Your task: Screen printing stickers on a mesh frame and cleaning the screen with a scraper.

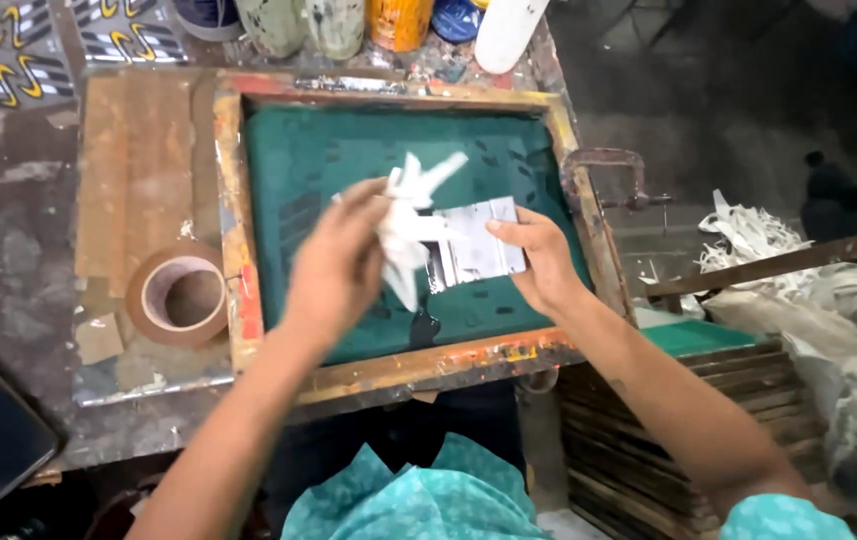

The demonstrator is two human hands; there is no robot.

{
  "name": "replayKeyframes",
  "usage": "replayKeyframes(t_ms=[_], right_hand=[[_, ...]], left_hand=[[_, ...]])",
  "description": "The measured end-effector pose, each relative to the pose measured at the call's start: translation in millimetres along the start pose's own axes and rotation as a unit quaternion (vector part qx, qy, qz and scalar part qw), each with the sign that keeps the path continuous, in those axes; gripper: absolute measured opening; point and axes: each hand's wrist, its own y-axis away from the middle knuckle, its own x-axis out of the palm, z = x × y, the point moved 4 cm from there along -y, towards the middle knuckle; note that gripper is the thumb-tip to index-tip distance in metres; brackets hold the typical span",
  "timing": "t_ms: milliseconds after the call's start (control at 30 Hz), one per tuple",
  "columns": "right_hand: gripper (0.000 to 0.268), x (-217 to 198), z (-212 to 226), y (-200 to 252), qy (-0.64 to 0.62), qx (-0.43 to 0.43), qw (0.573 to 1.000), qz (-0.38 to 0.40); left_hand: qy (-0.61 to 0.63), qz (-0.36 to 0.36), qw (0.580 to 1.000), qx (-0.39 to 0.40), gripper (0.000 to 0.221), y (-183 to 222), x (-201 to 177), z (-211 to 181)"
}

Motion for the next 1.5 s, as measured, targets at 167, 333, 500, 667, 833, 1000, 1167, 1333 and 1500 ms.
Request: replayKeyframes(t_ms=[167,333,500,667,833,1000,1167,1333,1500], right_hand=[[0.031,-18.8,-7.4,-27.4,-0.054,-0.111,0.989,-0.079],[0.032,-57.8,21.5,-40.2,-0.044,-0.218,0.963,-0.151],[0.036,-89.3,27.6,-8.9,-0.013,-0.256,0.954,-0.153],[0.035,-145.4,9.8,41.2,-0.047,-0.236,0.947,-0.213],[0.03,-182.7,-12.5,79.9,-0.045,-0.212,0.938,-0.271],[0.029,-187.2,-31.2,83.9,-0.031,-0.212,0.936,-0.279],[0.027,-180.2,-38.5,83.5,-0.033,-0.198,0.937,-0.286],[0.027,-180.5,-44.0,83.8,-0.041,-0.192,0.936,-0.292],[0.028,-164.4,-38.9,76.4,-0.049,-0.211,0.935,-0.28]], left_hand=[[-0.08,0.046,0.991,0.1,0.051,19.0,48.3,-25.7],[-0.035,0.169,0.985,-0.029,0.049,14.9,47.9,-23.5],[0.043,0.241,0.914,-0.325,0.033,-15.1,57.8,45.0],[-0.225,0.2,0.953,-0.022,0.02,13.7,90.9,60.2],[-0.227,0.29,0.916,0.158,0.032,56.5,112.1,53.5],[-0.178,0.386,0.889,0.169,0.07,54.0,112.4,28.8],[-0.072,0.625,0.771,-0.098,0.048,24.0,113.8,24.5],[-0.016,0.618,0.783,0.062,0.06,32.6,131.8,48.9],[-0.043,0.634,0.755,0.162,0.057,43.6,126.6,52.1]])
